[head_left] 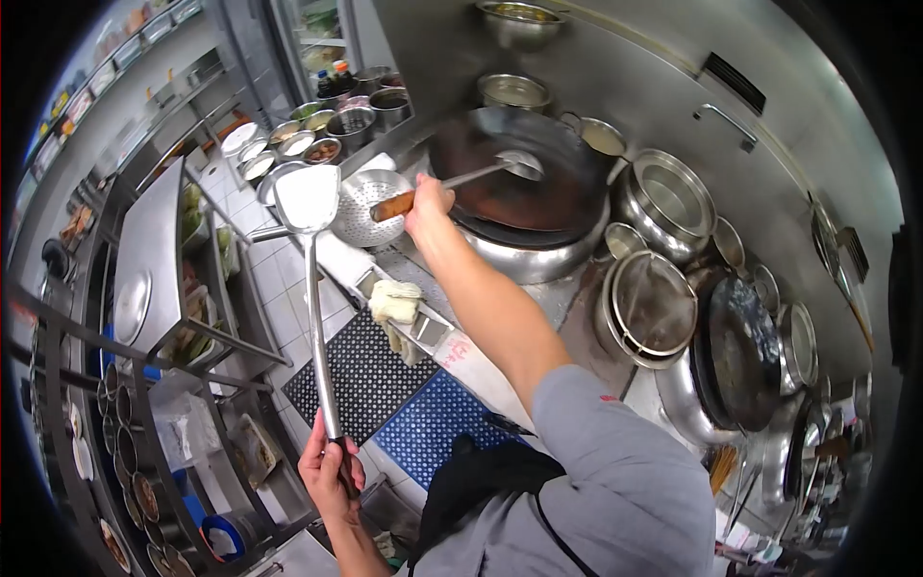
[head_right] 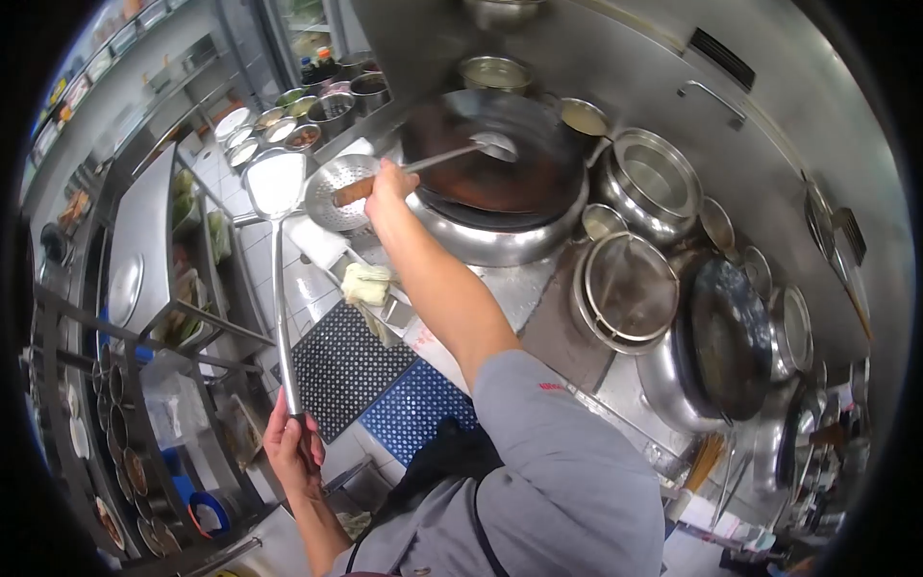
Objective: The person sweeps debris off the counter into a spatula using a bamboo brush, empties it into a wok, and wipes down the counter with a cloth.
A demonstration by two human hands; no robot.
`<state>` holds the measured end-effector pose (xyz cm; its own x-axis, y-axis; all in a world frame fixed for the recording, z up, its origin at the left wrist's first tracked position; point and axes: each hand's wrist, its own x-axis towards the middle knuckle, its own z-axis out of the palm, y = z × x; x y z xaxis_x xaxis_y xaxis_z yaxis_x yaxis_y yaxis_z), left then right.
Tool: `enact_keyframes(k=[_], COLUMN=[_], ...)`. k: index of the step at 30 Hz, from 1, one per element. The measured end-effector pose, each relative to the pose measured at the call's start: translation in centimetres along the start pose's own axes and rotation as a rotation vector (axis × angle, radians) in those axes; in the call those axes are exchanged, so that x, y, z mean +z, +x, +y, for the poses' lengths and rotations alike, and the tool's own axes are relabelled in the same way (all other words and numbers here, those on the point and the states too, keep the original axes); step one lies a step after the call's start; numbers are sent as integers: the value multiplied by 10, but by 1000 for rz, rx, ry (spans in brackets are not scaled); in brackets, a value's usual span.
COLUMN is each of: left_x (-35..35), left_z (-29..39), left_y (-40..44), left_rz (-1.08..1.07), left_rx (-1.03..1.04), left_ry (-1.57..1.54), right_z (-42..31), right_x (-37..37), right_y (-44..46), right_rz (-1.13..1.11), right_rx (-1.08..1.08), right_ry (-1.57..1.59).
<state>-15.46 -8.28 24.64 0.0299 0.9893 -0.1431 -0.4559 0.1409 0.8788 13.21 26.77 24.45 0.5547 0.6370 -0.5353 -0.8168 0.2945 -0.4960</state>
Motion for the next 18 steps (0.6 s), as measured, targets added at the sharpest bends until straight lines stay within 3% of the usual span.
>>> enact_keyframes(k=[2,6,9,12,14,18], left_x=[4,29,58,88,113,165], left_z=[-4,-12,-22,-35,-41,-63], left_y=[8,29,38,43,38,16], left_rz=[-30,-205,-331,-491,-571,-735], left_rx=[-19,-29,-68,-113,-169,-253], left_ry=[-10,-46,-44,-31,-37,-17], right_z=[-34,-136,-210,-277,-321,-394], right_x=[-8,-62,-119,-198,-264,-371], right_y=[6,-34,-101,-158,-184,-257], right_rz=[9,-277,-369,-306,-113,111], right_rx=[-77,70,-60,-100,-182,-560], right_ry=[20,5,-81,-398,-619,-978])
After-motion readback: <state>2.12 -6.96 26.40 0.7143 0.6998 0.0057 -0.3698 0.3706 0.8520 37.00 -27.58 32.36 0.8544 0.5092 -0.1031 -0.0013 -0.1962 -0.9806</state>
